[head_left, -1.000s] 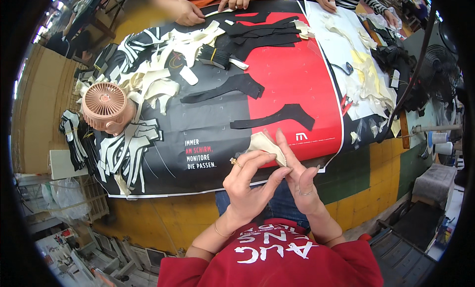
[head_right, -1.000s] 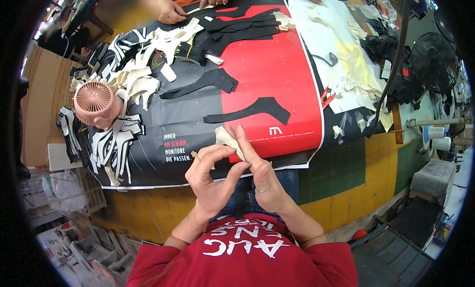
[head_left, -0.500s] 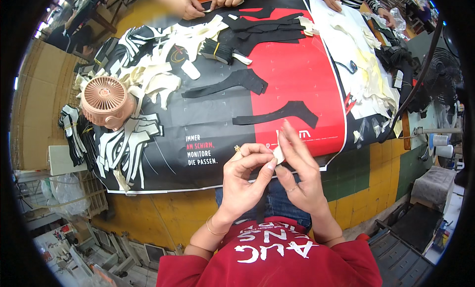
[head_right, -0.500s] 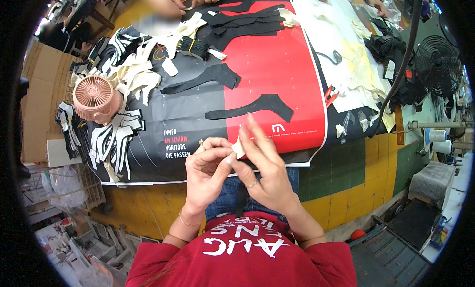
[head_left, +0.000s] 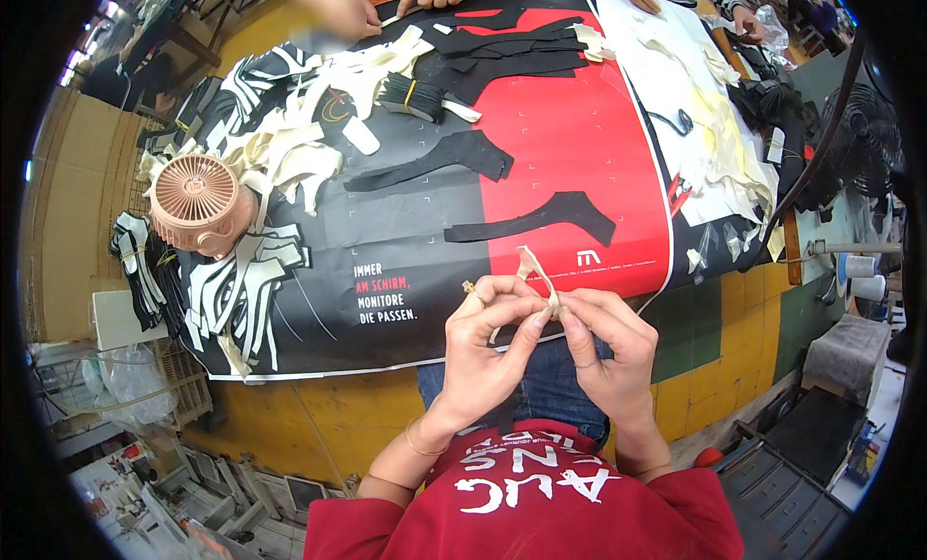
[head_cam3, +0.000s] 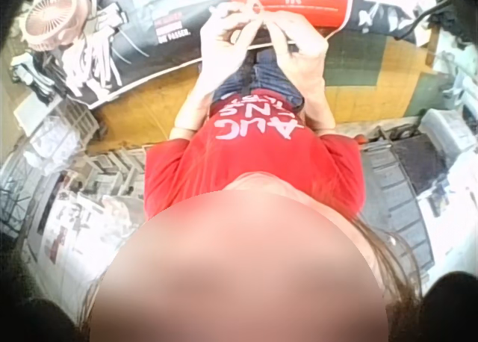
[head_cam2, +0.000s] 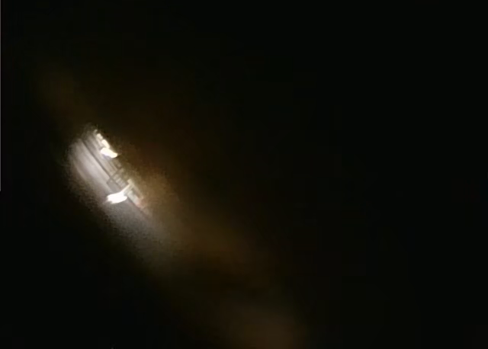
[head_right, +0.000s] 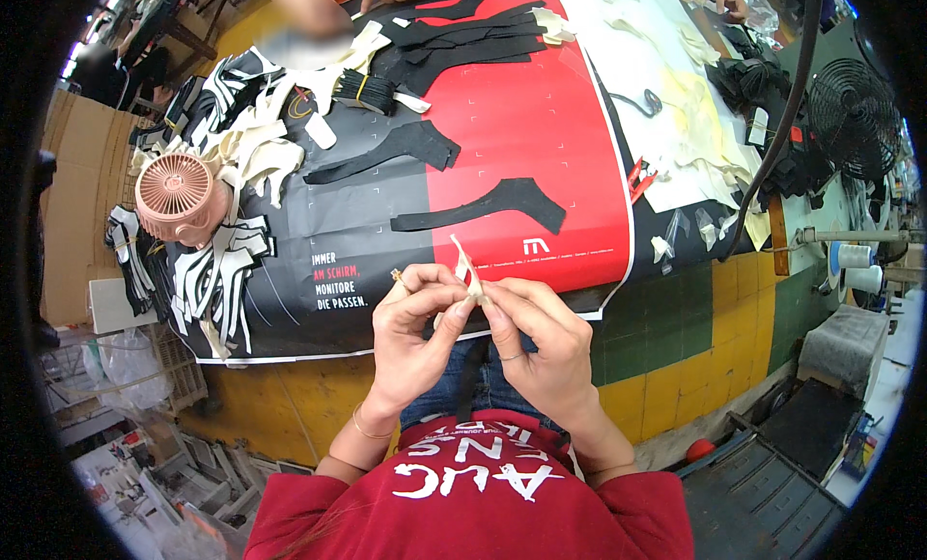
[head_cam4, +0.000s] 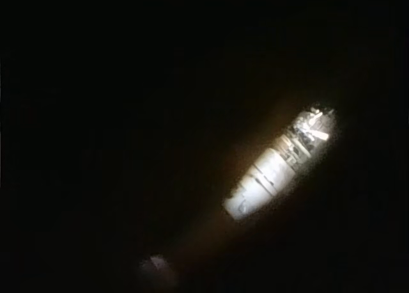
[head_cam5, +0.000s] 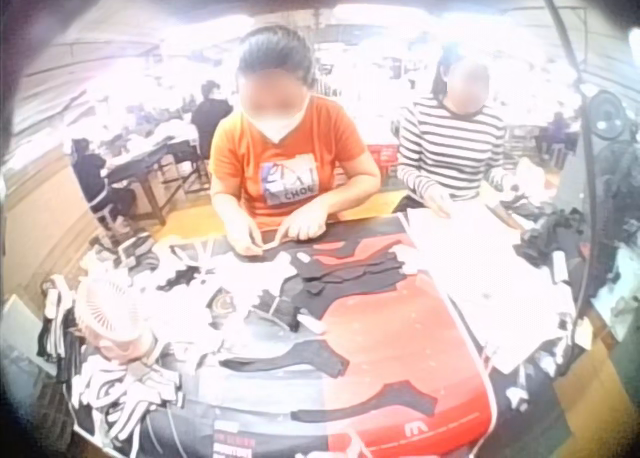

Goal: The person assembles glove components by hand at a shared workstation. They repeatedly pick up white and black fabric pieces, fold and align them, and place them into piles. Coworkers are visible across the table performing similar tasks.

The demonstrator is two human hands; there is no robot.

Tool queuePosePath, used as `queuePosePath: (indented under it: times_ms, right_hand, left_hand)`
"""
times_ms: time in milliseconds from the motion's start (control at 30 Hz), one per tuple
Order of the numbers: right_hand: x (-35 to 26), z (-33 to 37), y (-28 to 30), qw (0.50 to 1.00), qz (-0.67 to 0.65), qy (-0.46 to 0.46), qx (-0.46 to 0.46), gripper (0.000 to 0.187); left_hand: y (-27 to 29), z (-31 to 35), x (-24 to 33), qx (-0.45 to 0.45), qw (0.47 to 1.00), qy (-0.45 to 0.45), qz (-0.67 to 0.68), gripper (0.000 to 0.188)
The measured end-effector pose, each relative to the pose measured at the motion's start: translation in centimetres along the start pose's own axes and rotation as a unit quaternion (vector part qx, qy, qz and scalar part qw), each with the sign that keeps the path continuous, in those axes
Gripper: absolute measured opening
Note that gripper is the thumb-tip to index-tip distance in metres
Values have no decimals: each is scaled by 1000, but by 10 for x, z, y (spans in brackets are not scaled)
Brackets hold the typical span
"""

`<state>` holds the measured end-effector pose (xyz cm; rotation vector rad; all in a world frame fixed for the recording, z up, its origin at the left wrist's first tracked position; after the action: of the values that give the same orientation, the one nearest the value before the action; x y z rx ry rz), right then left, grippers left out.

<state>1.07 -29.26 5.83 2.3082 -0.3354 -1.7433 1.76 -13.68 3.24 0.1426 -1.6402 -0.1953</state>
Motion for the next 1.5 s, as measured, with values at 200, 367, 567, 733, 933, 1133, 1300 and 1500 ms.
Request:
queuePosePath:
  times_ms: [200,367,567,733,933,1133,1300,1500]
  right_hand:
    - [3,1,5,998,57,14,-4,17]
    - [4,1,4,997,71,19,-6,18]
    - [2,1,1,986,154,61,-27,26]
    - [0,3,0,981,176,78,-31,28]
    - [1,2,-2,976,194,92,-26,28]
    - [1,3,-3,968,228,102,-29,27]
    - [1,2,-3,967,232,97,-28,28]
    - [1,3,-3,967,235,95,-32,28]
  left_hand:
    - [-6,-3,1,-13,999,-3,-32,14]
    - [-6,-5,4,-14,1000,17,-16,14]
    - [-2,-3,8,-11,999,47,-16,14]
    - [-1,-5,11,-4,998,46,-36,14]
    - [-1,-5,13,-2,997,55,-49,14]
    - [-3,-7,15,2,995,43,-87,13]
    - [-3,-8,15,6,995,31,-99,12]
    - [-5,-8,15,7,994,34,-108,13]
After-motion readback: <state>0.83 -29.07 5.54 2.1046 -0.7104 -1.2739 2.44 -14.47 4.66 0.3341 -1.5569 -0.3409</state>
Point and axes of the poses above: each hand's wrist, its own z-axis away from the middle knuckle, its own y-axis out of the back of the hand, x = y × z, the point moved 1 cm from there along -z, towards the middle knuckle, and after that the axes turned 9 degrees about -z, right-handed, at the moved point
